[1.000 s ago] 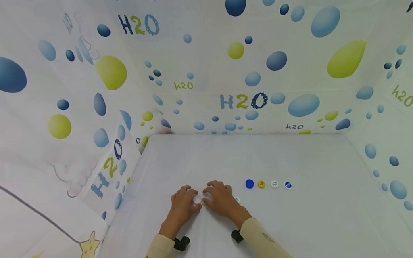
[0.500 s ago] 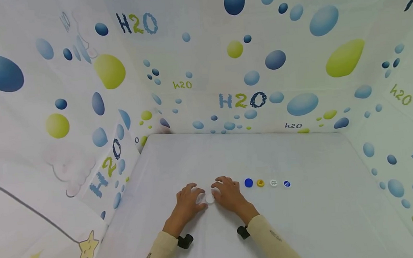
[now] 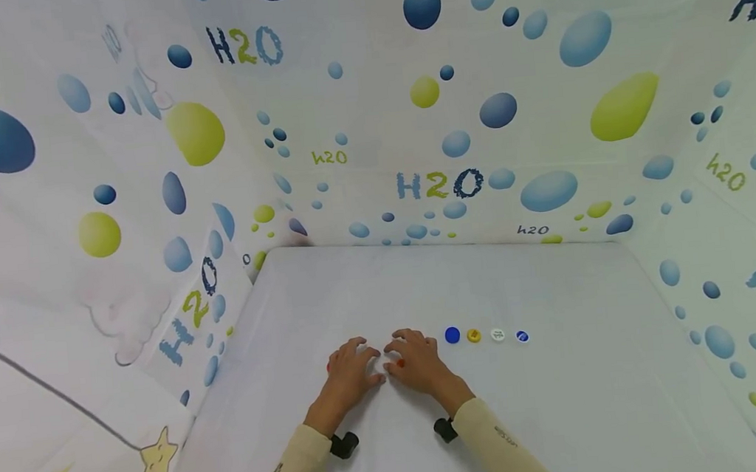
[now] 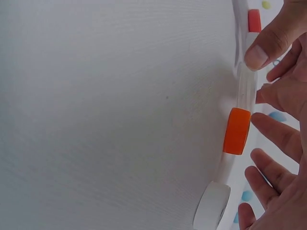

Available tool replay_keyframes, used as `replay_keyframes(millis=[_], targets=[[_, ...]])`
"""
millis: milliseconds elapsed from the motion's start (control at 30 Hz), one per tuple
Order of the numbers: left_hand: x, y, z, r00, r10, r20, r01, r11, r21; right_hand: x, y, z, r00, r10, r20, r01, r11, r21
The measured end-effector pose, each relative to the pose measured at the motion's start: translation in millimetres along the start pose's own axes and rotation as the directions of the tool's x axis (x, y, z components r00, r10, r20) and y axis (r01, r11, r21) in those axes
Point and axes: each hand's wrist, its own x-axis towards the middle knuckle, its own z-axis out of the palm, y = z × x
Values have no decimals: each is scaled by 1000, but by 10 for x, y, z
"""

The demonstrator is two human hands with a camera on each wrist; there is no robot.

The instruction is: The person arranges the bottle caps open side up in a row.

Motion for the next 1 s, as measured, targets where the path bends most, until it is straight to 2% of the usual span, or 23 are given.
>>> replay_keyframes(millis=[333, 633, 1000], targets=[[-21, 10, -5, 1000, 17, -9, -17, 1000, -9, -13, -35, 20, 1000, -3, 24, 3, 1000, -6], [-9, 9, 33, 1000, -1, -6, 1, 1000, 0, -22, -46, 25, 999, 9, 34, -8, 999, -36], [-14, -17, 47, 1000, 13, -10, -13, 1000, -4, -31, -29, 16, 999, 9, 51, -7, 999, -43]])
